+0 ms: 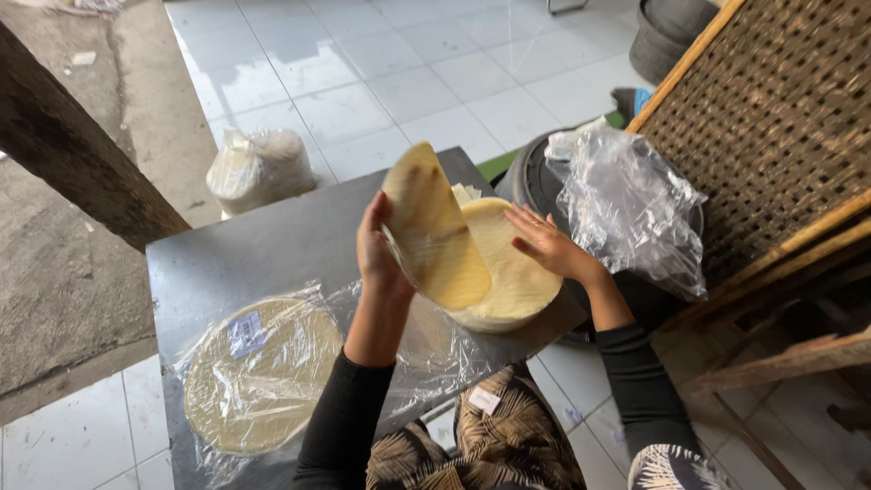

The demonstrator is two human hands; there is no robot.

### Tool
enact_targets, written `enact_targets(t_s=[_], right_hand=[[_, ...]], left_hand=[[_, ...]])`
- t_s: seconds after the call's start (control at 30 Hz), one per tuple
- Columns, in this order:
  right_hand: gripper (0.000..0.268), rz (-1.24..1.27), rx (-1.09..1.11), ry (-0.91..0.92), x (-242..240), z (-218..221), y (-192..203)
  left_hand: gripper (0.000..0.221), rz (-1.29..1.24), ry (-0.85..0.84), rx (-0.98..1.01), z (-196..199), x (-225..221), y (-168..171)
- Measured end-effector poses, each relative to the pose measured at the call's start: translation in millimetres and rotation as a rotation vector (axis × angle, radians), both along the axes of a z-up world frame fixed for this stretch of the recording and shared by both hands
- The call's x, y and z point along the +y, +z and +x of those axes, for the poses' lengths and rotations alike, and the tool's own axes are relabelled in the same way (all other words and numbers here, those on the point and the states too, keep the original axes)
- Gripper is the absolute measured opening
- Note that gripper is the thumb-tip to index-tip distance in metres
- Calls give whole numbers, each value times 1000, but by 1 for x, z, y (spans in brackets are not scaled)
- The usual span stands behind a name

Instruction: The person peels thin circular dough sheets from a stack and places them onto another stack on a metal table by hand.

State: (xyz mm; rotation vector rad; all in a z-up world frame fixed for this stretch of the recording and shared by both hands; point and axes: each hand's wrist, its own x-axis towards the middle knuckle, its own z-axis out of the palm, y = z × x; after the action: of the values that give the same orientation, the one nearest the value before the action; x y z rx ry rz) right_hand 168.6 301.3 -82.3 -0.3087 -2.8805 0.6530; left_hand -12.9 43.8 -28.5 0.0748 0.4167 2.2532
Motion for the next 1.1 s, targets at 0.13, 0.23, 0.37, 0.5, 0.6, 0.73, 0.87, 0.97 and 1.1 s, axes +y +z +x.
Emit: enact_targets(t_s=[0.13, 0.23, 0.37, 0.5, 0.6, 0.73, 0.87, 0.97, 1.1], right_hand=[[62, -142, 499, -176, -34, 6, 40], [51, -594, 775, -23, -95, 4, 44], [20, -466, 731, -32, -161, 9, 51], [17, -469, 781, -25, -181, 6, 60], [19, -431, 778, -67, -184, 4, 59], [15, -404, 787, -108, -181, 3, 51], [15, -477, 802, -125, -179, 4, 48], [17, -481, 820, -89, -184, 6, 52], [24, -357, 812, -88, -192, 7, 54]], left_hand=[[58, 12, -17, 22, 29, 10, 4], [59, 112, -70, 86, 45, 20, 3], [61, 90, -63, 243, 63, 28, 7], [60, 14, -79, 267, 73, 21, 15], [62, -20, -85, 302, 79, 16, 22], [63, -13, -136, 292, 81, 16, 26], [66, 23, -74, 352, 78, 20, 21], [67, 46, -97, 308, 76, 21, 17], [68, -57, -109, 273, 76, 22, 11]])
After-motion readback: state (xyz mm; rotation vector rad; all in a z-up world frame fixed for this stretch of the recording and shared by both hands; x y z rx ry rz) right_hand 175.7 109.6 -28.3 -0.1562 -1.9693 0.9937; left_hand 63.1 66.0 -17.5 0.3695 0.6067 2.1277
